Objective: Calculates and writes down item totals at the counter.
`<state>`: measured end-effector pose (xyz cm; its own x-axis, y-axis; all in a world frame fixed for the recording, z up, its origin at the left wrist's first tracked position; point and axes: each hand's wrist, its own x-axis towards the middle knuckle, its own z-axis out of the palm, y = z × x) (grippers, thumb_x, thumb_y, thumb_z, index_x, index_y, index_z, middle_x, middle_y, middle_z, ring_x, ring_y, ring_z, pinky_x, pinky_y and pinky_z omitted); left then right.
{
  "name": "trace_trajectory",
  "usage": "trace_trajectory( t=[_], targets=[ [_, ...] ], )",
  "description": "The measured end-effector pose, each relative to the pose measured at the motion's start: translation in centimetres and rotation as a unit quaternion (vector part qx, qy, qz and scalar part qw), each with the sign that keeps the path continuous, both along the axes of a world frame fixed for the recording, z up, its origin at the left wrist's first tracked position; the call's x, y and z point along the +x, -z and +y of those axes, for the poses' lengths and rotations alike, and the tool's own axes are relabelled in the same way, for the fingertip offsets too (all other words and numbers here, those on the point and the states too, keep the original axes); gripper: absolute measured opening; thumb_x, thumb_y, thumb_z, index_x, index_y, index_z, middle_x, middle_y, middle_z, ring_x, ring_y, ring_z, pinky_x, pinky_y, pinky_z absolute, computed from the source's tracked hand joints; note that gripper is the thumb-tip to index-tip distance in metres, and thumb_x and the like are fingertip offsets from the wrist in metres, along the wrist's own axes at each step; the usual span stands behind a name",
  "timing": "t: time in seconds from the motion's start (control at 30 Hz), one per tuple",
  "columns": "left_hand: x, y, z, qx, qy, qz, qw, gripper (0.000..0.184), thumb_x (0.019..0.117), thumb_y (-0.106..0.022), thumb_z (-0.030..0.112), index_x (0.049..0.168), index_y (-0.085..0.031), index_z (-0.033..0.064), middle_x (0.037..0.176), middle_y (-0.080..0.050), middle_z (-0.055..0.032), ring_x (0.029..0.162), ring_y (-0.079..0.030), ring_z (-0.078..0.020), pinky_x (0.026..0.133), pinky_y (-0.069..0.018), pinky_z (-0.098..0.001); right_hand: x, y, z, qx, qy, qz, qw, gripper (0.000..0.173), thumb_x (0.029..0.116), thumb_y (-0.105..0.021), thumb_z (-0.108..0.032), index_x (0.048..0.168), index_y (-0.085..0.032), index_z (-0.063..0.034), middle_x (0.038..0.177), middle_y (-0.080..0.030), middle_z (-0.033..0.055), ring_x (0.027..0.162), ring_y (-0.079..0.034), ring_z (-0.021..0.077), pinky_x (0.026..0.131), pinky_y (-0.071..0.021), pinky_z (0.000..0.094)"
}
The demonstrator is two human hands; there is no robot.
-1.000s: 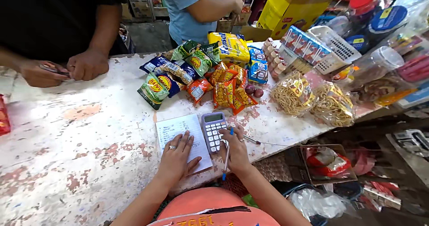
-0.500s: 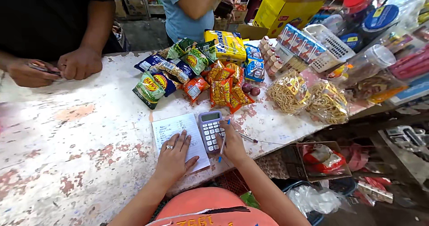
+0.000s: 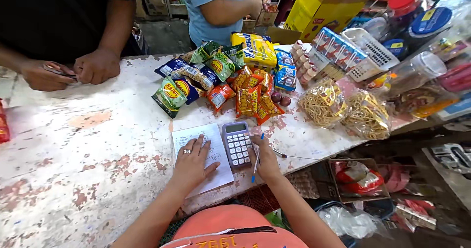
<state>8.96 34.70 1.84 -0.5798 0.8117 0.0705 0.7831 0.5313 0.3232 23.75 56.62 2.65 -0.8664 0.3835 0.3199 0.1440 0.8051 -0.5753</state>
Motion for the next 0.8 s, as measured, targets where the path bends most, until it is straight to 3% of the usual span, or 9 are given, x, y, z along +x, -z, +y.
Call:
trace_trajectory(
  t=[0.03, 0.1, 0.2, 0.27, 0.37, 0.5, 0.6, 0.73, 0.8],
  targets=[
    [-0.1, 0.2, 0.0, -0.003, 0.002, 0.006, 1.0, 0.087, 0.0956, -0.038, 0.072, 0.148, -0.053, 0.0047, 0.156, -0.045, -0.0216, 0.141, -0.044, -0.0463, 0.11, -0.0374, -0.0635, 0.7, 0.1, -0.5, 0.016, -0.009, 0.007, 1.0, 0.036, 0.0995, -0.057, -0.019, 0.125, -0.063, 0.0051, 0.122, -0.069, 0.0216, 0.112, -0.069, 0.0353, 0.093, -0.0575, 0.0497],
    [-0.1, 0.4, 0.0, -0.008, 0.004, 0.015, 1.0, 0.087, 0.0953, -0.038, 0.072, 0.149, -0.052, 0.0056, 0.157, -0.044, -0.0205, 0.142, -0.043, -0.0453, 0.11, -0.0373, -0.063, 1.7, 0.0, -2.2, 0.031, -0.054, 0.014, 0.998, 0.032, 0.0987, -0.059, -0.019, 0.121, -0.067, 0.0035, 0.125, -0.07, 0.0207, 0.122, -0.064, 0.0388, 0.105, -0.0507, 0.054],
    [0.0, 0.5, 0.1, -0.01, 0.005, 0.027, 1.0, 0.086, 0.095, -0.041, 0.072, 0.147, -0.053, 0.0049, 0.156, -0.046, -0.0211, 0.14, -0.045, -0.0457, 0.108, -0.0393, -0.0629, 1.2, -0.1, -4.4, 0.085, -0.109, 0.065, 0.988, 0.023, 0.1032, -0.054, -0.023, 0.114, -0.067, -0.0069, 0.126, -0.071, 0.0151, 0.129, -0.06, 0.0379, 0.112, -0.0418, 0.059],
    [0.0, 0.5, 0.0, -0.017, 0.006, 0.027, 0.999, 0.087, 0.0954, -0.037, 0.073, 0.149, -0.052, 0.0052, 0.157, -0.044, -0.0204, 0.142, -0.044, -0.0451, 0.109, -0.0379, -0.0624, 0.0, 0.0, -4.6, 0.107, -0.1, 0.061, 0.987, 0.026, 0.1036, -0.054, -0.028, 0.116, -0.066, -0.0085, 0.13, -0.069, 0.0144, 0.132, -0.058, 0.0393, 0.113, -0.0388, 0.0621],
    [0.0, 0.4, 0.0, -0.028, 0.002, 0.021, 0.999, 0.087, 0.0958, -0.034, 0.073, 0.151, -0.05, 0.0067, 0.16, -0.041, -0.0189, 0.144, -0.041, -0.0439, 0.111, -0.0356, -0.062, -1.5, -0.8, -4.0, 0.06, -0.09, -0.048, 0.993, 0.038, 0.1017, -0.059, -0.033, 0.124, -0.067, -0.0039, 0.133, -0.067, 0.0167, 0.137, -0.051, 0.0449, 0.115, -0.0291, 0.0697],
    [0.0, 0.8, -0.1, -0.016, 0.003, 0.038, 0.999, 0.088, 0.0961, -0.032, 0.074, 0.15, -0.05, 0.0068, 0.158, -0.043, -0.019, 0.143, -0.043, -0.0438, 0.11, -0.0368, -0.0614, -0.5, -0.8, -3.2, 0.087, -0.08, 0.011, 0.993, 0.035, 0.1024, -0.055, -0.035, 0.117, -0.068, -0.0064, 0.119, -0.073, 0.0117, 0.131, -0.058, 0.0414, 0.113, -0.034, 0.0679],
    [0.0, 1.1, -0.1, 0.005, 0.004, 0.049, 0.999, 0.089, 0.0955, -0.031, 0.074, 0.148, -0.052, 0.0052, 0.157, -0.045, -0.0201, 0.141, -0.045, -0.0451, 0.108, -0.039, -0.0624, 1.6, -0.6, -2.4, 0.048, -0.094, -0.008, 0.994, 0.036, 0.1011, -0.058, -0.032, 0.121, -0.067, -0.0038, 0.128, -0.07, 0.0148, 0.134, -0.055, 0.0433, 0.113, -0.0337, 0.0689],
    [0.1, 0.9, -0.2, -0.003, 0.002, 0.047, 0.999, 0.09, 0.0959, -0.031, 0.075, 0.149, -0.052, 0.0052, 0.157, -0.044, -0.0197, 0.141, -0.045, -0.0444, 0.108, -0.039, -0.0624, 4.4, 0.0, -1.6, 0.075, -0.039, 0.064, 0.994, 0.03, 0.1036, -0.054, -0.033, 0.115, -0.065, -0.0066, 0.123, -0.071, 0.0136, 0.129, -0.061, 0.0333, 0.114, -0.0422, 0.0555],
    [0.1, 0.9, -0.2, -0.007, 0.002, 0.047, 0.999, 0.09, 0.096, -0.031, 0.075, 0.149, -0.051, 0.005, 0.158, -0.044, -0.0196, 0.142, -0.044, -0.0443, 0.108, -0.0389, -0.062, 5.2, 0.5, -1.4, 0.092, -0.037, 0.028, 0.995, 0.03, 0.1014, -0.057, -0.03, 0.114, -0.068, -0.0058, 0.122, -0.072, 0.0142, 0.127, -0.062, 0.0373, 0.111, -0.0423, 0.0607]
  ],
)
